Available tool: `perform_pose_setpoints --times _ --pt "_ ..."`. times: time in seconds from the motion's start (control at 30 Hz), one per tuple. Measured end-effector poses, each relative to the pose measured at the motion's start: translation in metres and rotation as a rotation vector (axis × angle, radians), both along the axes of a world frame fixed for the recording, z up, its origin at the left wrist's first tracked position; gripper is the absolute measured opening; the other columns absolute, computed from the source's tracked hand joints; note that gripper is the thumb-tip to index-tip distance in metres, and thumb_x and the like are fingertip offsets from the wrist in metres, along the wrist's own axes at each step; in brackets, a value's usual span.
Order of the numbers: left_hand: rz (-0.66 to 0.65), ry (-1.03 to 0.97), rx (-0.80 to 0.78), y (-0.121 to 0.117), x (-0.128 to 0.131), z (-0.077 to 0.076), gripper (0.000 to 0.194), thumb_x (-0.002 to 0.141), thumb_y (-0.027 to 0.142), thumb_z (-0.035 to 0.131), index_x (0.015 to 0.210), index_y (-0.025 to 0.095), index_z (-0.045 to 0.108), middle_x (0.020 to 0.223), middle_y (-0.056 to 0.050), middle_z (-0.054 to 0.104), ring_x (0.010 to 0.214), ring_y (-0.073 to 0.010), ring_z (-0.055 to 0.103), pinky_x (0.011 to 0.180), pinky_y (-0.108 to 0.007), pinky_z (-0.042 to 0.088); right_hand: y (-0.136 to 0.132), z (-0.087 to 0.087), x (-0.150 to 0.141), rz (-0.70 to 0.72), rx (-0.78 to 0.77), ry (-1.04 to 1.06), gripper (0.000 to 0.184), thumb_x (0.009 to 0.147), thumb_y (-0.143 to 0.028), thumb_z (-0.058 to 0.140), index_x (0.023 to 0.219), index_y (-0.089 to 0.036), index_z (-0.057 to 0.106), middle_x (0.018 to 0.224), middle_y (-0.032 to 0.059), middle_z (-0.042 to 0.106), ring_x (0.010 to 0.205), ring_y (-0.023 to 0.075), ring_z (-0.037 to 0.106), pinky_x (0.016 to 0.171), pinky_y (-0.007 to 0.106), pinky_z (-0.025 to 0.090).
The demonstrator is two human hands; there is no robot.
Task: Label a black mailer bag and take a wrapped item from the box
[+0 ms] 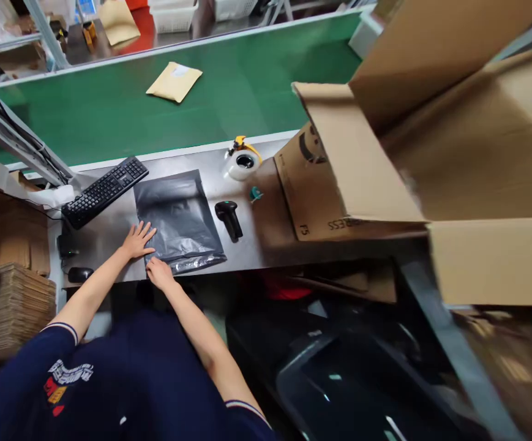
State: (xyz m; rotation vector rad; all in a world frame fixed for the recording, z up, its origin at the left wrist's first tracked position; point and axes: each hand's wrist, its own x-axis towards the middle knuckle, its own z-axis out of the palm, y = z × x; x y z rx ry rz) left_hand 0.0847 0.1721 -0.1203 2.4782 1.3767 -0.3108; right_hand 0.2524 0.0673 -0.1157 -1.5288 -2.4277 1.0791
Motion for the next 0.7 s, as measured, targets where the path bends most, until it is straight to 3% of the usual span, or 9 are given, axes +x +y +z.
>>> perform_pose_setpoints --times 0.17,0.3,0.4,0.47,0.6,0.7 --pt "-0.015 0.040 0.009 -0.001 -0.001 0.010 0.089 0.095 0.065 0.058 0.168 0.024 0.027 0.176 -0.014 0.018 0.162 -0.0440 0.011 0.127 -0.068 0.014 -0.019 0.012 0.033 0.035 0.006 0.056 0.008 0.099 -0.022 0.061 0.100 -0.023 0.069 0.109 0.0038 0.066 0.099 0.0170 0.063 0.083 0.025 0.047" --pt "-0.012 0.079 0.012 -0.004 0.001 0.021 0.089 0.094 0.063 0.060 0.167 0.023 0.029 0.175 -0.015 0.021 0.162 -0.0430 0.012 0.128 -0.066 0.013 -0.029 0.018 0.062 -0.016 0.011 0.052 0.019 0.105 -0.021 0.049 0.110 -0.020 0.068 0.111 0.0074 0.067 0.103 0.0192 0.063 0.086 0.028 0.048" --pt "0.022 0.086 0.045 -0.016 0.007 0.030 0.085 0.097 0.058 0.057 0.168 0.022 0.027 0.176 -0.014 0.020 0.163 -0.0377 0.012 0.129 -0.063 0.008 -0.017 0.018 0.048 0.008 0.027 0.071 0.026 0.106 -0.023 0.046 0.121 -0.020 0.067 0.122 0.0103 0.067 0.116 0.0232 0.060 0.098 0.033 0.047" --pt "0.073 0.102 0.039 -0.027 0.011 0.033 0.080 0.100 0.054 0.053 0.168 0.020 0.027 0.175 -0.014 0.020 0.163 -0.0351 0.015 0.130 -0.063 0.009 -0.007 0.018 0.027 0.065 0.020 0.078 0.023 0.102 -0.022 0.052 0.117 -0.020 0.070 0.123 0.0113 0.066 0.117 0.0256 0.059 0.099 0.035 0.048" --pt "0.158 0.148 0.015 -0.039 0.013 0.031 0.075 0.102 0.050 0.048 0.167 0.019 0.029 0.174 -0.016 0.024 0.161 -0.0375 0.021 0.126 -0.068 0.019 0.000 0.016 -0.001 0.114 0.003 0.050 0.024 0.100 -0.019 0.050 0.110 -0.017 0.072 0.123 0.0149 0.065 0.112 0.0279 0.060 0.095 0.038 0.050" --pt "0.166 0.139 0.006 -0.039 0.011 0.027 0.075 0.102 0.051 0.049 0.167 0.020 0.029 0.175 -0.014 0.022 0.161 -0.0379 0.020 0.127 -0.068 0.017 -0.002 0.014 -0.007 0.106 -0.006 0.026 0.030 0.102 -0.019 0.043 0.112 -0.015 0.071 0.121 0.0176 0.065 0.111 0.0282 0.060 0.097 0.039 0.050"
